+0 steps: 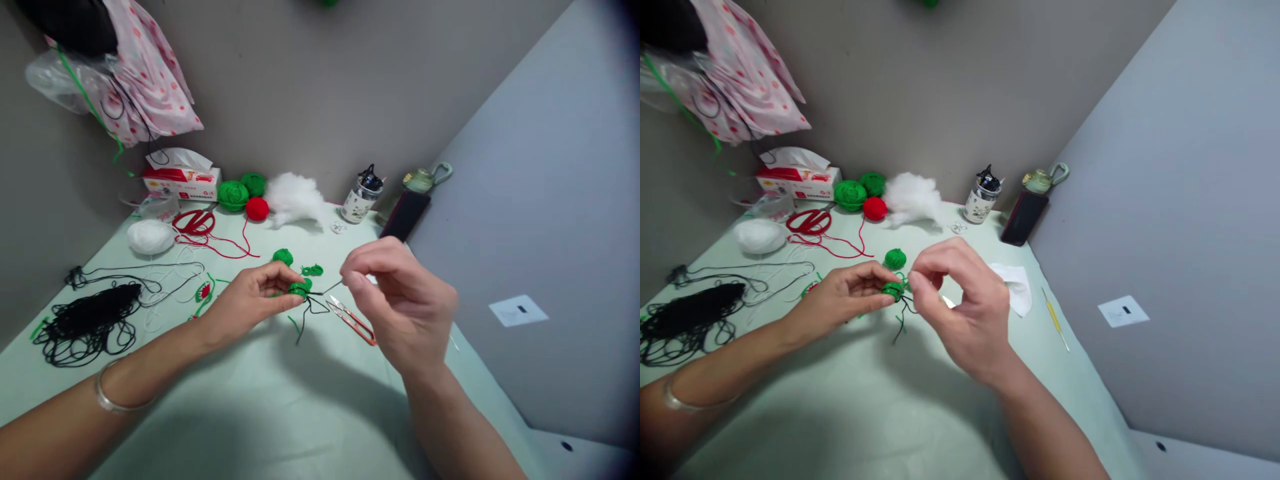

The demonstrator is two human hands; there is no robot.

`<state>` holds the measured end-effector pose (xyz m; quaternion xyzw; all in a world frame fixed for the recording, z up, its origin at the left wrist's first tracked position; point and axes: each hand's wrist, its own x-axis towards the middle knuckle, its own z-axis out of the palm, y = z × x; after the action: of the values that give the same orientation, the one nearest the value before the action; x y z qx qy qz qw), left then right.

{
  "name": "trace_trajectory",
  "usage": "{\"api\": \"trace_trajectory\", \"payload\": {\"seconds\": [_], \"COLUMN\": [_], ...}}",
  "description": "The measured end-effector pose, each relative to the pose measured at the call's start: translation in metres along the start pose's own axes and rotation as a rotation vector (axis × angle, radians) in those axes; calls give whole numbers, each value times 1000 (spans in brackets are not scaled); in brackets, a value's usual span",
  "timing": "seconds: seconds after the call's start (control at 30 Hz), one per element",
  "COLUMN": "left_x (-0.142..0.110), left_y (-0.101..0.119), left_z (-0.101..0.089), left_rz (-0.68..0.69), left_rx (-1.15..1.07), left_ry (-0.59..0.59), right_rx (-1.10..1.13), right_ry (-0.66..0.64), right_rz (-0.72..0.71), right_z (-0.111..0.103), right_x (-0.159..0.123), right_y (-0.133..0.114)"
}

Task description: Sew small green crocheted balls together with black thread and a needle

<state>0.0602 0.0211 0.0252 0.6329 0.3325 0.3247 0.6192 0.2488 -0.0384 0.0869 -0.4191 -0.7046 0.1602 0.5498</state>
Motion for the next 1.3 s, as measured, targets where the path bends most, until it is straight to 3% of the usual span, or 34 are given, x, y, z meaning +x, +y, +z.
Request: {"api": "trace_trajectory", "payload": {"seconds": [0.13, 0.23, 0.33, 0.4, 0.47, 0.53, 0.63, 0.73, 0.87, 1.07, 1.3], "left_x": [0, 1, 5, 8, 11, 11, 9, 6, 3, 0, -2], "left_y": [3, -4, -20, -28, -29, -24, -11, 0, 6, 10, 16], "left_z": [0, -2, -8, -12, -14, -13, -10, -10, -12, -15, -13], "left_rz": [9, 122, 244, 238, 180, 98, 3, -6, 5, 35, 38], "left_rx": [53, 257, 510, 570, 514, 361, 124, 23, -29, -56, -47], "left_ry": [-12, -16, -21, -26, -14, -2, 19, 47, 42, 16, 27], "right_rx": [400, 508, 448, 387, 336, 311, 324, 300, 4, -515, -668], "right_ry": [-243, -336, -125, 68, 181, 203, 157, 106, 46, -264, -349], "right_rz": [438, 554, 436, 322, 263, 290, 348, 283, 89, -131, -182], "right_z": [0, -3, -23, -45, -66, -79, -81, -66, -39, -10, -3], "right_x": [3, 5, 10, 13, 17, 20, 22, 18, 7, -4, -7], "right_y": [12, 15, 1, -13, -21, -22, -12, -1, 6, 13, 14]}}
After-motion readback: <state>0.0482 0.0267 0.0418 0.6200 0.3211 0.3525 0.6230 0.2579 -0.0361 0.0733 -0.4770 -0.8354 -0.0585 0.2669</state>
